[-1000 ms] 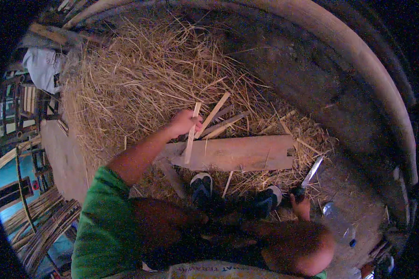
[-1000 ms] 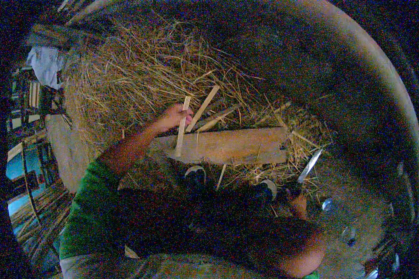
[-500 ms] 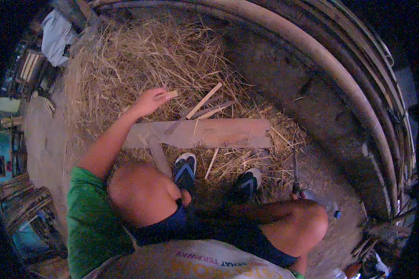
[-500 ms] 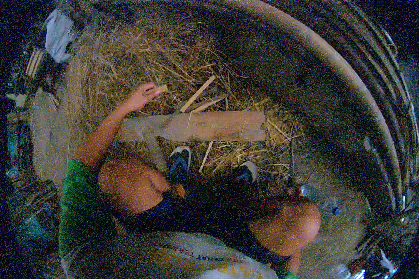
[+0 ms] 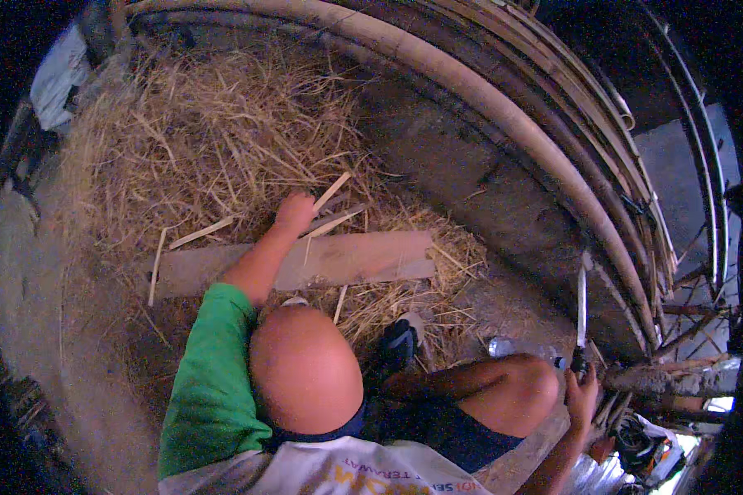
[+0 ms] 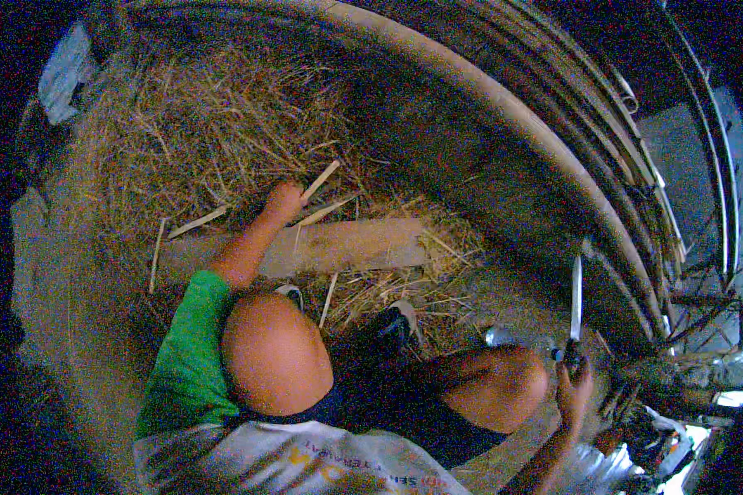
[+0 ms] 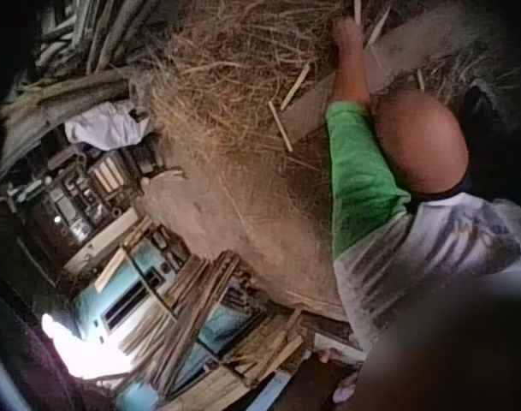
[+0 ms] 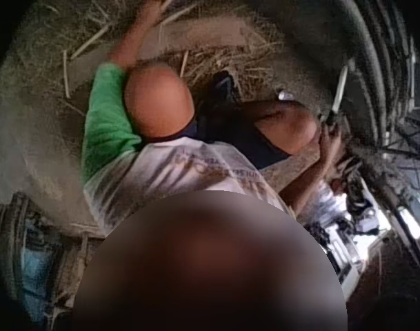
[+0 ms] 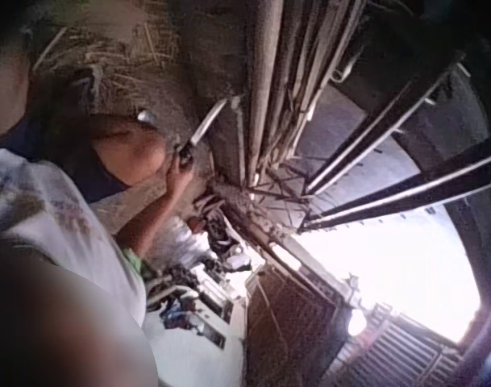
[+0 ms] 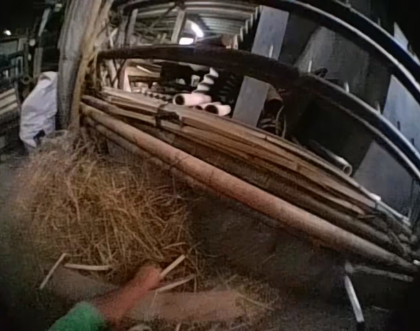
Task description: The person sits on a straw-covered floor and uses a knife to cut thin bamboo strips into smaller pieces. The person holds the bamboo strip with one hand and slices it with the other, accumulating cut pieces on the floor.
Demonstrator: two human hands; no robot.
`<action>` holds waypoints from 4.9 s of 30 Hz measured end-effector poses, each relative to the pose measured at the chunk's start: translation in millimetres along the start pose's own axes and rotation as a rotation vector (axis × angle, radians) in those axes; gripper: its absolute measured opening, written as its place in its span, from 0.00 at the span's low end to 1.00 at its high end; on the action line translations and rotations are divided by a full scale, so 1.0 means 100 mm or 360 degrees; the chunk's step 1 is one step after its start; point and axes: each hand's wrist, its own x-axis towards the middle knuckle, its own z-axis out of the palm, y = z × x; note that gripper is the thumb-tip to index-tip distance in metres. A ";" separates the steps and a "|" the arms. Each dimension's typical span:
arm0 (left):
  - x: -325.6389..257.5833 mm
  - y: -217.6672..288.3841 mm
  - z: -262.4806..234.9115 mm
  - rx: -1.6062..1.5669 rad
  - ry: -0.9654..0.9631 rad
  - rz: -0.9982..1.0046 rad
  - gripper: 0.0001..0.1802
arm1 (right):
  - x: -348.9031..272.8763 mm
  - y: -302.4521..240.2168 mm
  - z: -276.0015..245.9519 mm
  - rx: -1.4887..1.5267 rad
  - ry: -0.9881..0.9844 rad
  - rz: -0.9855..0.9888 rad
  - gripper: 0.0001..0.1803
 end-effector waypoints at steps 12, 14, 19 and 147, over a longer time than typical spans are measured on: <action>-0.66 0.15 -0.74 -0.3195 -0.0335 -0.0494 0.18 | -0.22 -0.85 0.23 0.0814 -0.0020 0.0190 0.33; -0.86 0.17 -0.92 -0.3249 -0.0323 -0.0372 0.18 | -0.25 -1.15 0.48 0.0837 -0.0167 0.0224 0.34; -1.23 0.09 -1.17 -0.3255 -0.0417 -0.0375 0.21 | -0.50 -1.60 1.04 0.0984 -0.0392 0.0340 0.37; -0.92 1.83 -1.66 -0.0786 -0.0002 0.0695 0.15 | -0.71 -1.75 1.87 0.1334 -0.0303 -0.0191 0.25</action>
